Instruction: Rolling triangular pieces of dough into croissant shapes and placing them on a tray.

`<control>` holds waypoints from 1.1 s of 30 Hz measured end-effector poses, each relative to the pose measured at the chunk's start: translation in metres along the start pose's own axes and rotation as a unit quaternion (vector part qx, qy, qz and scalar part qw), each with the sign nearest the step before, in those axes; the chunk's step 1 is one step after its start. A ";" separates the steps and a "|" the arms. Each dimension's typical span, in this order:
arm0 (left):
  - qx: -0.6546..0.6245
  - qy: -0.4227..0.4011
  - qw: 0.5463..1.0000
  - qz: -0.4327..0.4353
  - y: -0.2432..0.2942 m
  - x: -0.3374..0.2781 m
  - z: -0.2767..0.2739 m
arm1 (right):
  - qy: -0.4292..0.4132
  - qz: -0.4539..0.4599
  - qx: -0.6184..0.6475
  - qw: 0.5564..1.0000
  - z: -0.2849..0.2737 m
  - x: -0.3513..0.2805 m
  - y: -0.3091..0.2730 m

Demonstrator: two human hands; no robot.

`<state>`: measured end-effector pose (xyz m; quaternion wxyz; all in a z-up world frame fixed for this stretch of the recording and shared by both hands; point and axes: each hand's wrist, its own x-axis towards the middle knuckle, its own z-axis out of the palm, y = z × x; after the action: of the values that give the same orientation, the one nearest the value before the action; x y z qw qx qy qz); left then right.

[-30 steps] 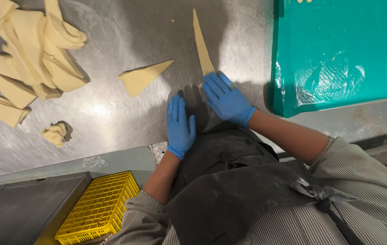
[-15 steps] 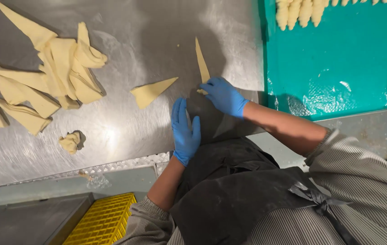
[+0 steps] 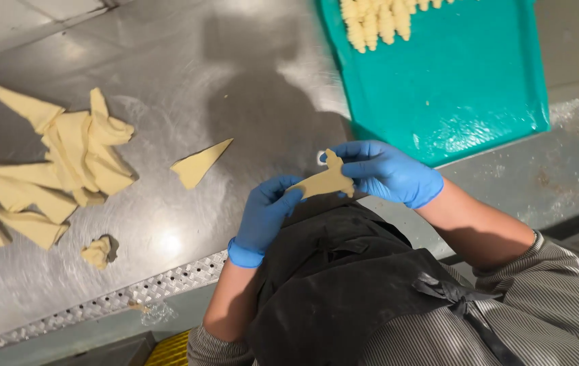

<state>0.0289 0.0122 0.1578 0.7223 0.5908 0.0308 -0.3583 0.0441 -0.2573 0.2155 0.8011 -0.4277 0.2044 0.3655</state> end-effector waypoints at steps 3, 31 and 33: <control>0.021 -0.008 1.000 0.008 0.039 -0.007 0.023 | -0.030 -0.069 -0.076 0.994 -0.006 -0.023 0.007; 0.088 0.023 0.996 0.009 0.084 -0.012 0.078 | -0.043 -0.105 0.067 0.991 -0.036 -0.068 0.019; 0.088 0.025 0.996 0.005 0.082 -0.011 0.077 | -0.052 -0.102 0.060 0.992 -0.043 -0.067 0.025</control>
<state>0.0370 -0.0468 0.2543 0.6681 0.6610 0.0146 -0.3412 -0.0188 -0.3116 0.2216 0.8681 -0.3777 0.1389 0.2906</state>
